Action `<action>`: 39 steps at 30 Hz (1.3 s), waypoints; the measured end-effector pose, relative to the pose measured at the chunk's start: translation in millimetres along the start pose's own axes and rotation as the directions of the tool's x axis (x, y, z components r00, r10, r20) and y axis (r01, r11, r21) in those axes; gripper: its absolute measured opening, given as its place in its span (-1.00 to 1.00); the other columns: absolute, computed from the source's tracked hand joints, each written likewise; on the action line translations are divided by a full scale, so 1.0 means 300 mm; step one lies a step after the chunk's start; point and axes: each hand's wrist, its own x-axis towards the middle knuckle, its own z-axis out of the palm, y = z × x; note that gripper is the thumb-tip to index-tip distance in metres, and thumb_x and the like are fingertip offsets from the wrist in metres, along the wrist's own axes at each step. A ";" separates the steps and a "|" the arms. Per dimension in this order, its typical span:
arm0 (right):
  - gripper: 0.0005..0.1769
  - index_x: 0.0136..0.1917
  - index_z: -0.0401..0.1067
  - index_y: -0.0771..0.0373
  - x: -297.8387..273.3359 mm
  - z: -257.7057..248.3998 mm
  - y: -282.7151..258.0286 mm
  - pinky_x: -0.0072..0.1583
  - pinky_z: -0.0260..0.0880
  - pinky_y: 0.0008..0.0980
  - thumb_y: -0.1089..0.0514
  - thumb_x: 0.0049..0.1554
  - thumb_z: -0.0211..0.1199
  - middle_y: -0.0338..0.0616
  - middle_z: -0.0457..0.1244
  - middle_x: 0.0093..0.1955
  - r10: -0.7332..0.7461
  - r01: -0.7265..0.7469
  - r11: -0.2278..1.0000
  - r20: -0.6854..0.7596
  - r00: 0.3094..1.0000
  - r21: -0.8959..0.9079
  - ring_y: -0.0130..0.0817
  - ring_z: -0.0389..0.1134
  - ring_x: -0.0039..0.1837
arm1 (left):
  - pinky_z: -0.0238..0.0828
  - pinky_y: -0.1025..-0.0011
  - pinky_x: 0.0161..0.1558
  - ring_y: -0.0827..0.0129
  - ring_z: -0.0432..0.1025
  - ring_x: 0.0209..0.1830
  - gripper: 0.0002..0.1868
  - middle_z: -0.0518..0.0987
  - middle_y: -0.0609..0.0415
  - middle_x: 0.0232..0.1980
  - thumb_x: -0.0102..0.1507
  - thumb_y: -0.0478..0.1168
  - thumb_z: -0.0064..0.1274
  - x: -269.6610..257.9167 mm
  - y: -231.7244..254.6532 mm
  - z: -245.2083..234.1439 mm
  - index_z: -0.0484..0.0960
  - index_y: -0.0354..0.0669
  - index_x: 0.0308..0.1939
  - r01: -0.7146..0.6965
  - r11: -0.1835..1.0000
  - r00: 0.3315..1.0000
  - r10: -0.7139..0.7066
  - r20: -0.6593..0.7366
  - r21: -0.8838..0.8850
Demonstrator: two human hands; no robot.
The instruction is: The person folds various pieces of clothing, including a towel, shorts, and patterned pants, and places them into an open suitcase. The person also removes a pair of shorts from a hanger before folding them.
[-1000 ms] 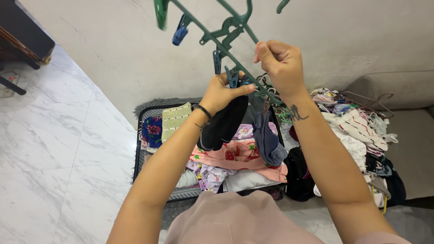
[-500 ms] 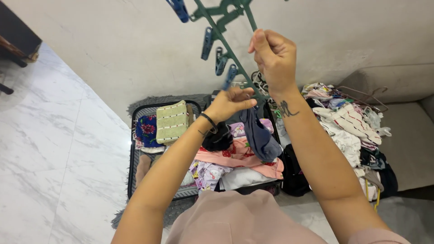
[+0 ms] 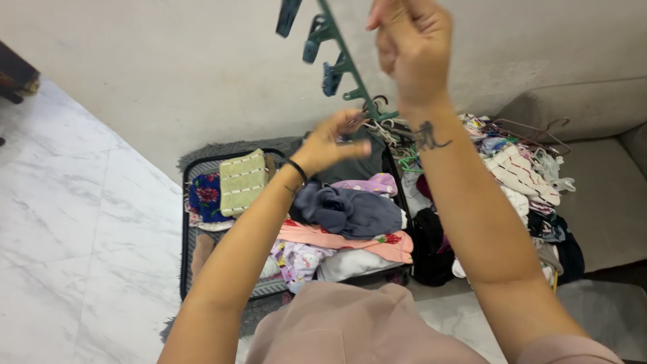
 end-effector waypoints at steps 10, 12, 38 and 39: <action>-0.67 0.05 0.53 0.31 -0.347 -1.066 0.117 -0.14 0.27 -0.49 -0.03 0.31 0.25 -0.31 0.30 -0.25 0.369 -0.319 0.559 -0.115 0.922 -0.766 -0.59 0.24 -0.18 | 0.20 0.01 0.38 -0.16 0.18 0.47 -0.11 0.30 -0.20 0.46 0.02 0.24 0.37 -0.572 -0.693 -0.051 0.35 0.49 0.41 0.682 -0.137 0.373 -0.780 -0.503 0.719; -0.69 0.07 0.55 0.16 -0.529 -1.291 0.214 -0.18 0.32 -0.32 -0.08 0.24 0.26 -0.17 0.35 -0.28 0.493 -0.411 0.262 -0.245 0.835 -0.873 -0.41 0.29 -0.24 | 0.28 0.02 0.31 -0.14 0.27 0.39 -0.11 0.37 -0.21 0.38 0.01 0.12 0.37 -0.650 -0.726 -0.045 0.33 0.42 0.41 0.751 -0.164 0.293 -0.786 -0.545 0.640; -0.55 0.19 0.54 0.07 -0.398 -0.971 1.217 -0.03 0.47 -0.30 -0.03 0.04 0.43 -0.20 0.42 -0.13 0.668 -0.355 0.655 0.292 0.685 -0.667 -0.39 0.43 -0.13 | 0.41 0.46 -0.48 0.53 0.41 -0.42 -0.71 0.53 0.18 -0.32 0.22 -0.15 0.23 -0.450 -0.275 0.192 0.56 -0.29 -0.13 0.751 0.656 0.210 -0.348 -0.914 -0.077; -0.41 0.29 0.49 0.07 -0.455 -0.863 1.128 -0.01 0.48 -0.30 -0.06 0.00 0.48 -0.14 0.36 0.10 0.662 -0.370 0.691 0.337 0.669 -0.621 -0.40 0.44 -0.07 | 0.39 0.48 -0.34 0.49 0.40 -0.33 -0.71 0.52 0.13 -0.26 0.24 -0.20 0.24 -0.379 -0.261 0.195 0.53 -0.28 -0.08 0.653 0.709 0.459 -0.092 -0.884 0.265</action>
